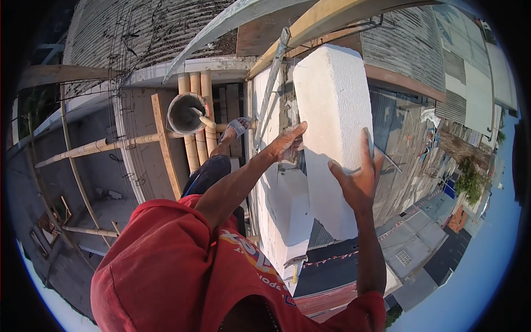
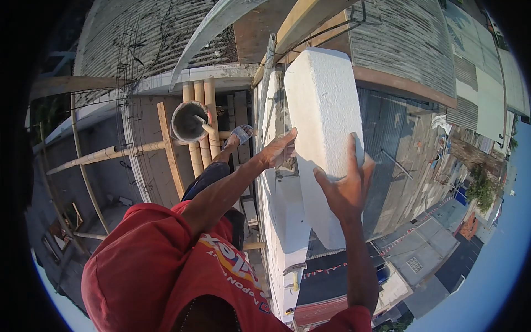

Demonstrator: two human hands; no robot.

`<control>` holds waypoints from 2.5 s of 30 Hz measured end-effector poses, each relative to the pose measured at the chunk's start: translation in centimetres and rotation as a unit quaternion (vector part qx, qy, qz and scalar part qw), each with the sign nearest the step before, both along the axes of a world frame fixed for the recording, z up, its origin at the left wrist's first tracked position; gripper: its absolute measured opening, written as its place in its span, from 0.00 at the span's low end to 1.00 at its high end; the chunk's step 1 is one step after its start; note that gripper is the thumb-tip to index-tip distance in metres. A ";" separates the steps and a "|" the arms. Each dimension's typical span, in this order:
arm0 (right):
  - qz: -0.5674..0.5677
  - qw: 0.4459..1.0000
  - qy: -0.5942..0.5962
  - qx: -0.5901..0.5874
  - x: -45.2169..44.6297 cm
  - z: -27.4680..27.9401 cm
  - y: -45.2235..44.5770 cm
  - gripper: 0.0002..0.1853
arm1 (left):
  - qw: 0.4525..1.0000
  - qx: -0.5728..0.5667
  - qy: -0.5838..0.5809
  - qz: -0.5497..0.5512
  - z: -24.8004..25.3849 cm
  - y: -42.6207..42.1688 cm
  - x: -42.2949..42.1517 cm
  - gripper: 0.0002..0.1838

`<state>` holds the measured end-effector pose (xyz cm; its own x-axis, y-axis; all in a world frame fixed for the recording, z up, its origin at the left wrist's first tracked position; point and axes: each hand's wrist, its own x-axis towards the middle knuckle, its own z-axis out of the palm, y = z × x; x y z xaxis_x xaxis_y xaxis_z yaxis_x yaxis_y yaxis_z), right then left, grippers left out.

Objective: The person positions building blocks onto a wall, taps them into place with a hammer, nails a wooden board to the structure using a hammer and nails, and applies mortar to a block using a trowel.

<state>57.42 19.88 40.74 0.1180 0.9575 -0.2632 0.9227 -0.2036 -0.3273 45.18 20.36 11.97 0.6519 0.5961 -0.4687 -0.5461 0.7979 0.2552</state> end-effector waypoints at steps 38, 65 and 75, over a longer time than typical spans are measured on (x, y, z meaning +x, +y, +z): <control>0.011 0.999 -0.029 0.038 -2.1 -1.7 4.3 0.54 | 0.975 -0.096 -0.124 0.158 3.2 0.8 -1.3 0.29; -0.036 0.996 -0.030 -0.075 -1.4 0.5 1.7 0.60 | 0.991 -0.092 -0.039 0.088 3.7 1.3 -3.2 0.22; -0.026 0.993 -0.050 0.100 -1.4 -1.7 -0.4 0.52 | 0.994 -0.071 -0.039 0.077 2.2 1.0 -3.1 0.20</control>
<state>56.03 19.44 39.04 0.1851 0.9813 -0.0522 0.9426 -0.1924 -0.2729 42.03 21.31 14.13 0.5955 0.6232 -0.5070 -0.6783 0.7282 0.0984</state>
